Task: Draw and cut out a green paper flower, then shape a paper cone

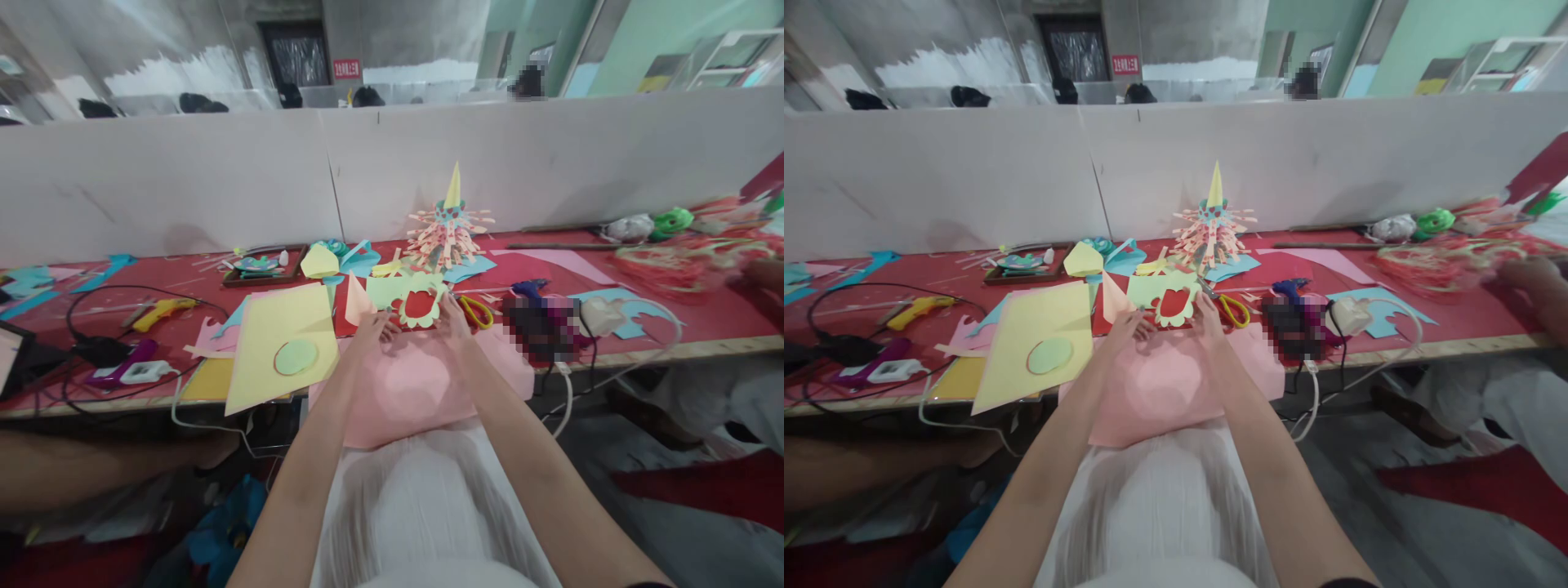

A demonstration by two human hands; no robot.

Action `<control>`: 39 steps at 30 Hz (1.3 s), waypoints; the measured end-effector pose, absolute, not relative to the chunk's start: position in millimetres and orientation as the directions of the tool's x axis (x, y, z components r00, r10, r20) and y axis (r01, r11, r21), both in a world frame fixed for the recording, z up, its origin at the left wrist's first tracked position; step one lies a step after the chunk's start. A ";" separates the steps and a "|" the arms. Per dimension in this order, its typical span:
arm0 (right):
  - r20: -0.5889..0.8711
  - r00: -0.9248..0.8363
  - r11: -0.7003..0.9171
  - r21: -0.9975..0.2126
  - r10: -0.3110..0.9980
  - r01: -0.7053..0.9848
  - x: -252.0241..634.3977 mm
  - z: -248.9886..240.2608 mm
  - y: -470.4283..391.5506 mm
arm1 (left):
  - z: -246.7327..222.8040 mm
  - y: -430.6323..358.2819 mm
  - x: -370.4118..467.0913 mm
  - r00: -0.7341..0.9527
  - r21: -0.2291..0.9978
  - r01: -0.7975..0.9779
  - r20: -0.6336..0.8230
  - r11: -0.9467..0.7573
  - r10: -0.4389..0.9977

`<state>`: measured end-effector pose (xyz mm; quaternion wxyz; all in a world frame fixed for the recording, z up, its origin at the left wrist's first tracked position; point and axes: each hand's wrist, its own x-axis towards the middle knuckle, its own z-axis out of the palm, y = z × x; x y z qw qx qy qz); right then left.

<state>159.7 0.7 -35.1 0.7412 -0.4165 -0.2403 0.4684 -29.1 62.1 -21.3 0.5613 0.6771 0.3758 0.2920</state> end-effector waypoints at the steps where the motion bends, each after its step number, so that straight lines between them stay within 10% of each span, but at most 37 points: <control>1: -0.037 0.426 0.205 -0.836 0.904 -0.509 158.4 -34.9 1.2 | -19.5 63.0 -29.5 0.552 0.982 0.177 -0.042 -0.068 0.833; 39: 0.219 0.604 0.306 -0.951 0.767 -0.044 149.0 -35.1 5.8 | -19.7 73.2 -40.0 0.174 0.908 0.212 0.328 -0.360 0.929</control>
